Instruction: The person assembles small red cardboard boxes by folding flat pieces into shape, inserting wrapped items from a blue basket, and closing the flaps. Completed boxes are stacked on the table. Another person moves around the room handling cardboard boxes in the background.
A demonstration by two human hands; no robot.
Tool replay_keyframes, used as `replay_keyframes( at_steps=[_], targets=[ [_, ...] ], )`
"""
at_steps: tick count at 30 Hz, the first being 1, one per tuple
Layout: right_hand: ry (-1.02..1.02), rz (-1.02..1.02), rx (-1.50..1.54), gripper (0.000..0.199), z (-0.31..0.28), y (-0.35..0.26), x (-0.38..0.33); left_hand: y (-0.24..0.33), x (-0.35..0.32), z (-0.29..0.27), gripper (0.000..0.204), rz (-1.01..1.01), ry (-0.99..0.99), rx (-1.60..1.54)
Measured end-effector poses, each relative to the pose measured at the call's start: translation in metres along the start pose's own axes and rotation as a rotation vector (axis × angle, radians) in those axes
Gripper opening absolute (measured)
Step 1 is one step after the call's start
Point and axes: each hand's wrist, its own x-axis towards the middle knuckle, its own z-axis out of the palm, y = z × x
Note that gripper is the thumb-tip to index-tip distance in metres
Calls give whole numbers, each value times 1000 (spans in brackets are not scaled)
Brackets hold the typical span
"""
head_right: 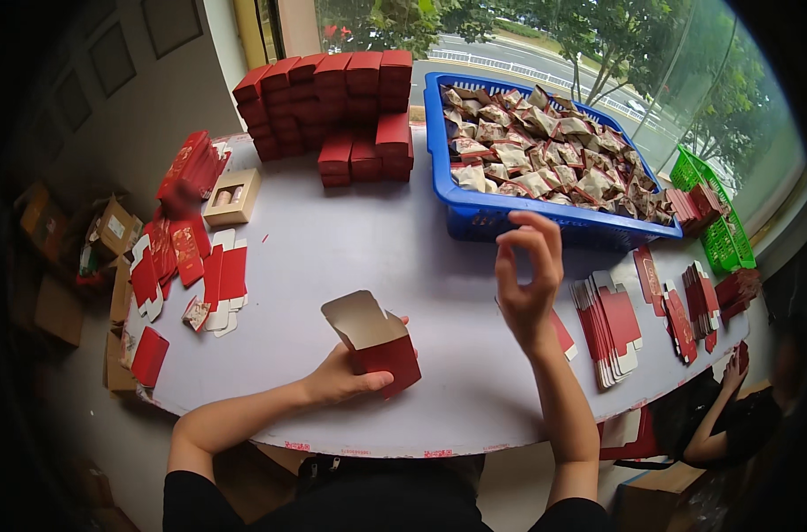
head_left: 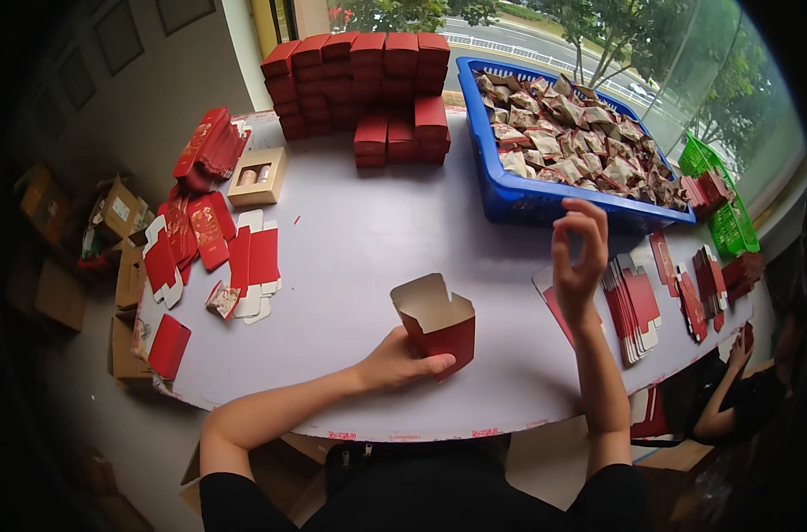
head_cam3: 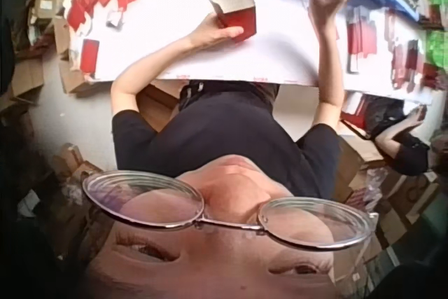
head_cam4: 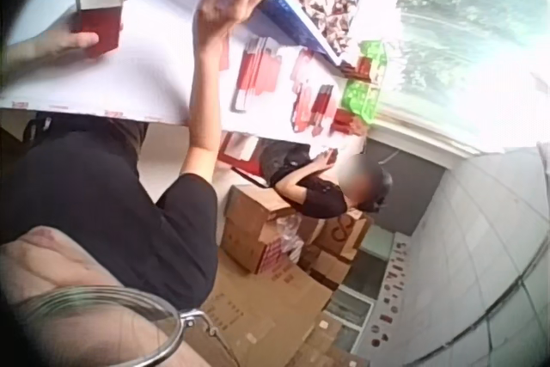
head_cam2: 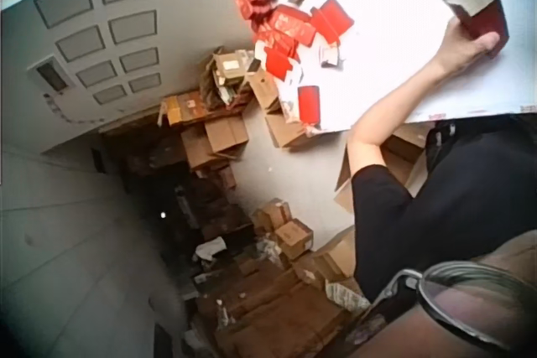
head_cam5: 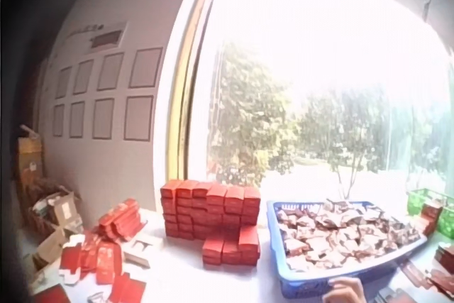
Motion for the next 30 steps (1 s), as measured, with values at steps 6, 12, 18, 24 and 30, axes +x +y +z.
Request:
replay_keyframes(
  at_steps=[6, 12, 18, 24, 30],
  targets=[
    [-470, 533, -646, 49, -26, 100, 91, 2, 5, 4, 62, 55, -89, 114],
    [-748, 697, -152, 47, -18, 137, 111, 3, 1, 2, 54, 5, -117, 175],
    [-213, 789, 638, 37, -11, 146, 116, 0, 2, 2, 56, 25, -122, 218],
    [-57, 525, 899, 39, 16, 68, 94, -6, 6, -1, 66, 86, 12, 170],
    [-521, -95, 186, 41, 39, -72, 18, -7, 9, -8, 70, 131, 162, 148]
  ],
)
